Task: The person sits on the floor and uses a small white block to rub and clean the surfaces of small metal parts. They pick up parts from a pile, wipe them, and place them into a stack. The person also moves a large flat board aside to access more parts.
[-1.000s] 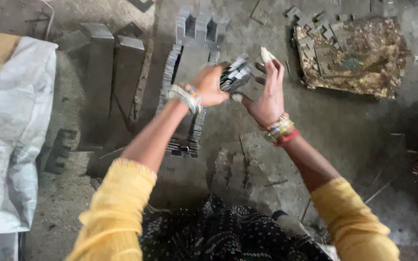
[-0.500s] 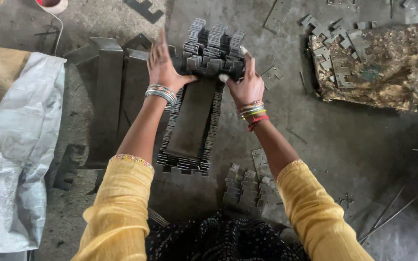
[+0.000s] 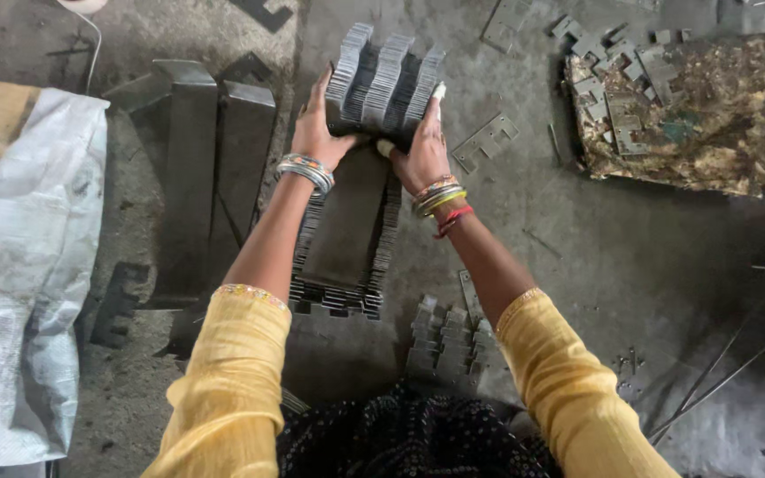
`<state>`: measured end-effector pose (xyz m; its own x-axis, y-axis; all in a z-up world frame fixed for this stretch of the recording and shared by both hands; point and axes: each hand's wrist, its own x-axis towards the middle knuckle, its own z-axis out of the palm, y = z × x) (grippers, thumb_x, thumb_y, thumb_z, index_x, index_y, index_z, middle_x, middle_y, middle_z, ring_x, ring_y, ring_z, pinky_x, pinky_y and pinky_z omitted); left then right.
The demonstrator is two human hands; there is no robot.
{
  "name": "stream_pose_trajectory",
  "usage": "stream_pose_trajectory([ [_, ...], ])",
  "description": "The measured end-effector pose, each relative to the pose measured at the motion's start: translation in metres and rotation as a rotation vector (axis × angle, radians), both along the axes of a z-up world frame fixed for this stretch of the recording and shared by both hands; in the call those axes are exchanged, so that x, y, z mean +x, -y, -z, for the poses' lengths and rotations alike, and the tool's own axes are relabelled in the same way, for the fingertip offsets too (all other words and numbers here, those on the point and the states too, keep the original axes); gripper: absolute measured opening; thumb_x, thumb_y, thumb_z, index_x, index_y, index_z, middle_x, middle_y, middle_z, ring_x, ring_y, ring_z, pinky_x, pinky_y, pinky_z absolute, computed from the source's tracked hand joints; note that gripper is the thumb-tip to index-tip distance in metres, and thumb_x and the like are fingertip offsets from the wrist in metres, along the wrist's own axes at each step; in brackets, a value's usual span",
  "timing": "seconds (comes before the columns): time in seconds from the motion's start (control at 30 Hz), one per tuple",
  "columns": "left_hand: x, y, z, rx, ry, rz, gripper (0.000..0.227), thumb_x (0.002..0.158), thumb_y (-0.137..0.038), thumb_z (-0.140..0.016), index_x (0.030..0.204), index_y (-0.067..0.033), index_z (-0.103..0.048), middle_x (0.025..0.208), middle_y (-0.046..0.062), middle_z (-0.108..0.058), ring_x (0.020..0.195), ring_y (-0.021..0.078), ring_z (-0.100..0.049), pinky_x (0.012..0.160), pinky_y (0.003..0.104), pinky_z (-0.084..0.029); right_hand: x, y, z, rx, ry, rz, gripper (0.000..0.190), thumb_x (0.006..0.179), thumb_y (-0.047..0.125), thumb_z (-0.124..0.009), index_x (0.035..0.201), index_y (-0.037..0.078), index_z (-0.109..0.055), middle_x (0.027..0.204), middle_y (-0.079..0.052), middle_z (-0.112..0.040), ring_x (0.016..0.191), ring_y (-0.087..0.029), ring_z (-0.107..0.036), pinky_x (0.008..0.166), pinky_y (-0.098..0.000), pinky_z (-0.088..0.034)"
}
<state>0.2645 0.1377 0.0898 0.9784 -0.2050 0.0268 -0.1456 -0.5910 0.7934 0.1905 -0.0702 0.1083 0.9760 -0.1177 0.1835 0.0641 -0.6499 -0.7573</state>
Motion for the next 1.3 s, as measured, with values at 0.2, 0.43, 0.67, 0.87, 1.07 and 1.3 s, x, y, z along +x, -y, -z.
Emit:
stream_pose_trajectory([
  [0.2,-0.026,0.011,-0.048,0.146,0.306,-0.090,0.143,0.055,-0.032,-0.108,0.158,-0.0063,-0.011,0.161,0.027,-0.032,0.139,0.0543,-0.030,0.116,0.058,-0.026,-0.037,0.047,0.011,-0.240,0.155,-0.144,0.107,0.084,0.023,-0.085,0.157,-0.009,-0.014,0.150,-0.039,-0.040,0.134,-0.054,-0.046,0.111,-0.0496,-0.044],
  [0.43,-0.181,0.060,-0.076,-0.029,0.547,0.376,0.044,0.097,-0.018,-0.073,0.138,-0.0071,-0.060,0.139,0.015,-0.065,0.123,0.0342,-0.065,0.103,0.047,-0.056,-0.196,0.122,0.019,-0.563,-0.510,-0.123,0.049,0.086,0.039,-0.073,0.115,0.000,-0.064,0.111,-0.025,-0.071,0.103,-0.042,-0.070,0.088,-0.0492,-0.057],
  [0.67,-0.336,0.083,-0.023,0.511,0.270,0.943,0.129,0.054,-0.053,-0.093,0.152,0.0031,-0.032,0.155,0.026,-0.035,0.146,0.0423,-0.029,0.117,0.059,-0.021,-0.258,0.118,0.059,-0.663,-0.613,0.078,0.063,0.082,0.029,-0.074,0.135,0.005,-0.050,0.108,-0.026,-0.071,0.095,-0.045,-0.070,0.078,-0.0554,-0.057],
  [0.87,-0.328,0.103,0.015,0.794,0.144,0.864,0.157,0.030,-0.058,-0.101,0.153,0.0038,-0.025,0.156,0.021,-0.031,0.147,0.0412,-0.025,0.121,0.057,-0.016,-0.256,0.122,0.072,-0.279,-0.664,0.236,0.081,0.064,0.023,-0.081,0.131,-0.001,-0.043,0.099,-0.030,-0.070,0.097,-0.048,-0.069,0.085,-0.0519,-0.057],
  [1.07,-0.314,0.117,0.014,0.756,0.047,0.785,0.142,0.028,-0.054,-0.102,0.145,-0.0037,-0.039,0.145,0.017,-0.040,0.138,0.0397,-0.036,0.114,0.059,-0.029,-0.261,0.114,0.070,-0.464,-0.579,0.118,0.065,0.071,0.030,-0.085,0.119,0.002,-0.050,0.112,-0.030,-0.066,0.104,-0.050,-0.065,0.088,-0.0534,-0.054],
  [1.3,-0.329,0.126,0.032,0.829,-0.066,0.844,0.124,0.053,-0.040,-0.099,0.153,0.0011,-0.039,0.140,0.018,-0.052,0.133,0.0324,-0.047,0.108,0.057,-0.037,-0.251,0.119,0.080,-0.380,-0.561,0.065,0.069,0.067,0.021,-0.081,0.122,-0.002,-0.047,0.103,-0.032,-0.066,0.101,-0.050,-0.065,0.087,-0.0523,-0.054],
])
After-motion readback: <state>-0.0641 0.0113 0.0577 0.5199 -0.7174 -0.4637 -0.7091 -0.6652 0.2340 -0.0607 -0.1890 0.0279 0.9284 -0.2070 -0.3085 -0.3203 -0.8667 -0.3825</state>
